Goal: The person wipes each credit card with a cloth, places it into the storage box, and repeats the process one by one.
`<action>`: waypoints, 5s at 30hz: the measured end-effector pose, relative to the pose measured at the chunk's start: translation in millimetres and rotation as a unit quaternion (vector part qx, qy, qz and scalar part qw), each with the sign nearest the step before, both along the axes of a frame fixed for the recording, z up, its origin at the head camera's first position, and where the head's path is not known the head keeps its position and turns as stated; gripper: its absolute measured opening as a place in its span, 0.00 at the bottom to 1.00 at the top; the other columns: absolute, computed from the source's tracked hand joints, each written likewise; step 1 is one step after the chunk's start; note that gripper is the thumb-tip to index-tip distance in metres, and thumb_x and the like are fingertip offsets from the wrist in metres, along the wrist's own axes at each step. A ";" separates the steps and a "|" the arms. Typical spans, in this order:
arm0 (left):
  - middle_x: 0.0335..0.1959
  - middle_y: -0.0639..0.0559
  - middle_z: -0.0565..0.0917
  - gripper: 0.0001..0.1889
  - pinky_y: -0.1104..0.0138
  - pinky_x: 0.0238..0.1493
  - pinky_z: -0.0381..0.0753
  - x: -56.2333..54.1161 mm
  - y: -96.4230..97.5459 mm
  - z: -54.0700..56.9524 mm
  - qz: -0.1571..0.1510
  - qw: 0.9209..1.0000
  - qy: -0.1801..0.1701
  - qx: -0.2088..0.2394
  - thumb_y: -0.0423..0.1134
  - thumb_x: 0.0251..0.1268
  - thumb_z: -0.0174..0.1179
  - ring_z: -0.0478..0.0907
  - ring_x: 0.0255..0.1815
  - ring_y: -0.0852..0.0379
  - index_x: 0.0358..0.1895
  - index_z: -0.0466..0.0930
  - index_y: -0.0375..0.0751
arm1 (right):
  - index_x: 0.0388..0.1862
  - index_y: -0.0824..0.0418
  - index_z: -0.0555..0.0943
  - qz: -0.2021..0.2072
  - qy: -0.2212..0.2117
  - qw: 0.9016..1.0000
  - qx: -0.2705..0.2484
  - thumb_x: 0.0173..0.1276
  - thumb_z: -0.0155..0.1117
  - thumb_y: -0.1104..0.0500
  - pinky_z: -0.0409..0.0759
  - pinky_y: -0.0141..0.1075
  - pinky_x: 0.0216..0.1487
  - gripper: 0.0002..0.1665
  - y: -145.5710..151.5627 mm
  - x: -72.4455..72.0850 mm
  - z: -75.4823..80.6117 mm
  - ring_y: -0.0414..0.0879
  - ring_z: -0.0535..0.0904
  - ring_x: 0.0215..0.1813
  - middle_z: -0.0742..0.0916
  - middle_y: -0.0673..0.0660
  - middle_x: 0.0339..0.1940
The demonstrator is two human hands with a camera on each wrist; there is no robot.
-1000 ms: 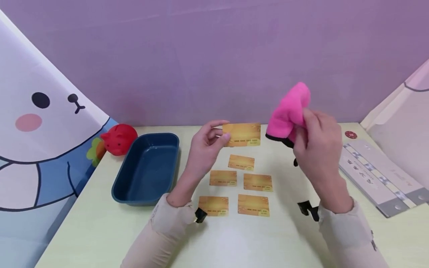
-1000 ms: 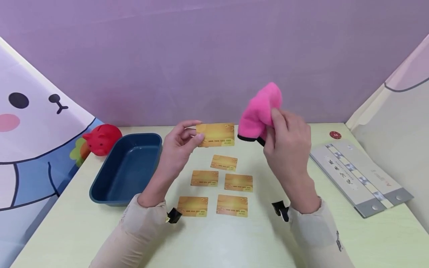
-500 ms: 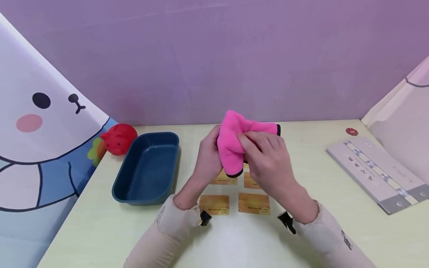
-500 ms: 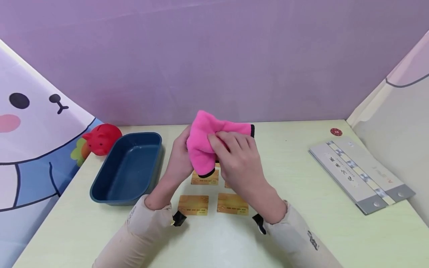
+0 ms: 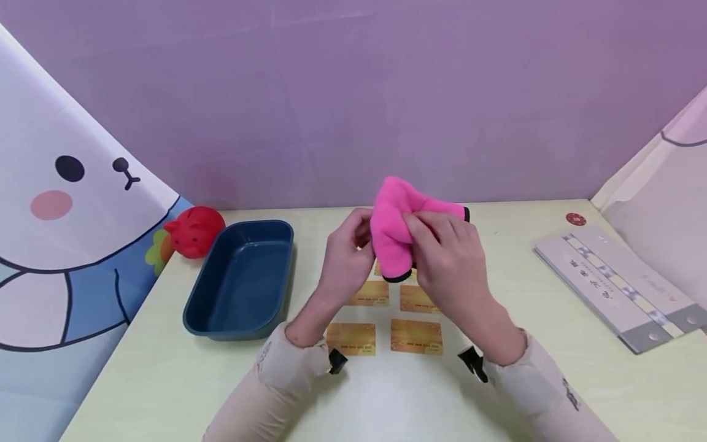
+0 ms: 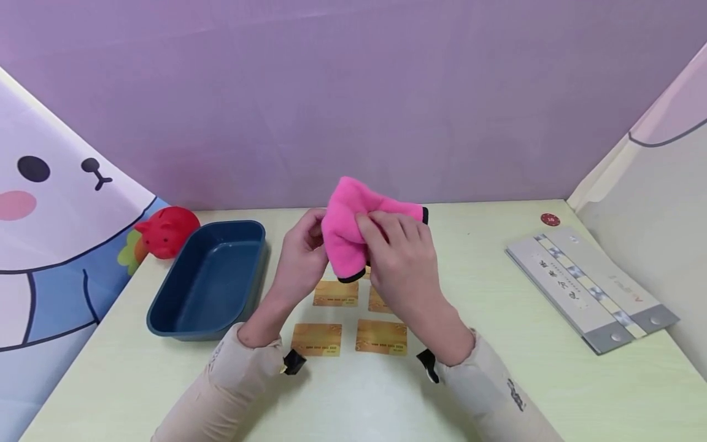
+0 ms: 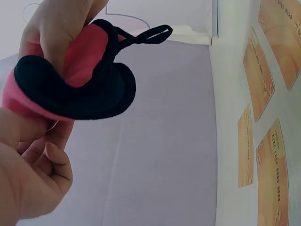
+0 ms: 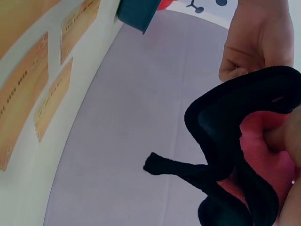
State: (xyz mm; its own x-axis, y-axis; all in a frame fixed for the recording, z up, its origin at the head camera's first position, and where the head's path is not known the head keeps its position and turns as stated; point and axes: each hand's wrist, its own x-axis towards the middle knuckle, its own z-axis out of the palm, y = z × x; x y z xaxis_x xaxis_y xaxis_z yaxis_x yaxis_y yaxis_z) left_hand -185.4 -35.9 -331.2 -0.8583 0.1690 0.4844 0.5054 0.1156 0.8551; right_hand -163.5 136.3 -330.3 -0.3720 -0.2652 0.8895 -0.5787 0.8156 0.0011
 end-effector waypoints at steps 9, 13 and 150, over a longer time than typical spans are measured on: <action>0.32 0.40 0.86 0.15 0.68 0.39 0.82 -5.9 -11.2 1.7 -0.020 1.000 0.007 -0.010 0.31 0.70 0.61 0.82 0.32 0.53 0.58 0.79 0.37 | 0.50 0.73 0.81 -0.032 -0.068 0.996 -0.046 0.66 0.59 0.70 0.80 0.57 0.43 0.14 32.0 -12.2 6.2 0.66 0.80 0.43 0.85 0.70 0.42; 0.31 0.40 0.83 0.16 0.68 0.38 0.81 -8.0 -18.9 5.1 -0.033 0.999 0.001 0.014 0.31 0.71 0.60 0.79 0.30 0.55 0.60 0.77 0.38 | 0.50 0.73 0.80 -0.060 -0.097 0.990 -0.080 0.67 0.57 0.70 0.78 0.58 0.46 0.14 51.6 -15.4 13.2 0.67 0.79 0.45 0.85 0.71 0.42; 0.40 0.39 0.88 0.12 0.66 0.36 0.83 4.2 7.4 -7.4 -0.024 0.999 0.039 0.007 0.26 0.70 0.58 0.84 0.34 0.52 0.54 0.76 0.34 | 0.52 0.65 0.84 -0.027 -0.053 0.998 0.002 0.69 0.64 0.64 0.80 0.56 0.39 0.14 13.3 11.2 10.6 0.64 0.81 0.45 0.85 0.67 0.44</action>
